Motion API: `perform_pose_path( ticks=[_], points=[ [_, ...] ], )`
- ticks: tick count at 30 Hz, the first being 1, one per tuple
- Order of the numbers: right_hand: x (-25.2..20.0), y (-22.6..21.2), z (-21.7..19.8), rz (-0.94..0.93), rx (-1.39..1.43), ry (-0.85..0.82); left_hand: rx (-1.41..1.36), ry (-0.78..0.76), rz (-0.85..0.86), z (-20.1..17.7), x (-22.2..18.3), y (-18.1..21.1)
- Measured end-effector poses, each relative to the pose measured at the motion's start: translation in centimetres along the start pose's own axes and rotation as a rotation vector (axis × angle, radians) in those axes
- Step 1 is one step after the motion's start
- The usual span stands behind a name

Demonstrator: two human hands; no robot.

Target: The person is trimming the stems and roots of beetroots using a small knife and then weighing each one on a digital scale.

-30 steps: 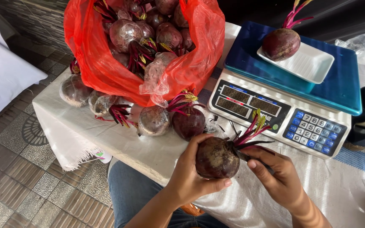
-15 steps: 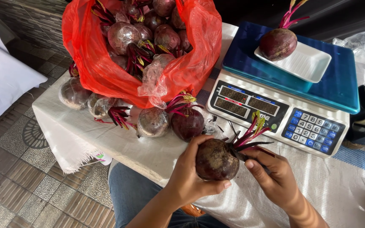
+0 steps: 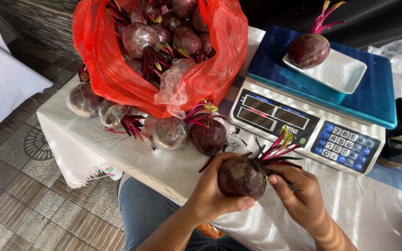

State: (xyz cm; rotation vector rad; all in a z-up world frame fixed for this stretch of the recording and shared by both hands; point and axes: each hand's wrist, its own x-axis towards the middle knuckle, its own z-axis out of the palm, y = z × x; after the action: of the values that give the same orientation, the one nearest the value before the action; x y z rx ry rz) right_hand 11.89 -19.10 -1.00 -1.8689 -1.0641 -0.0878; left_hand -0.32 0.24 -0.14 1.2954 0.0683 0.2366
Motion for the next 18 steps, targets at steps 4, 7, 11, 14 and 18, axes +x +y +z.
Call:
perform_pose_path(
  ticks=[4, 7, 11, 14, 18],
  points=[
    [0.0, -0.7, 0.4, -0.149, -0.124, 0.099, -0.121, -0.019, 0.007, 0.1, 0.1, -0.3],
    [-0.2, -0.4, 0.4, -0.208, -0.291, 0.178, -0.092, -0.018, -0.004, 0.2, 0.1, 0.1],
    [0.1, -0.7, 0.0, -0.149, -0.106, 0.123, 0.171, 0.069, 0.043, 0.4, 0.1, 1.6],
    [0.8, -2.0, -0.6, -0.131, -0.030, 0.015, 0.563, 0.270, 0.182, -0.2, 0.4, 1.1],
    [1.7, -2.7, -0.9, -0.141, -0.070, -0.174, 0.948, 0.468, 0.691, -1.5, 1.1, 0.9]
  ],
)
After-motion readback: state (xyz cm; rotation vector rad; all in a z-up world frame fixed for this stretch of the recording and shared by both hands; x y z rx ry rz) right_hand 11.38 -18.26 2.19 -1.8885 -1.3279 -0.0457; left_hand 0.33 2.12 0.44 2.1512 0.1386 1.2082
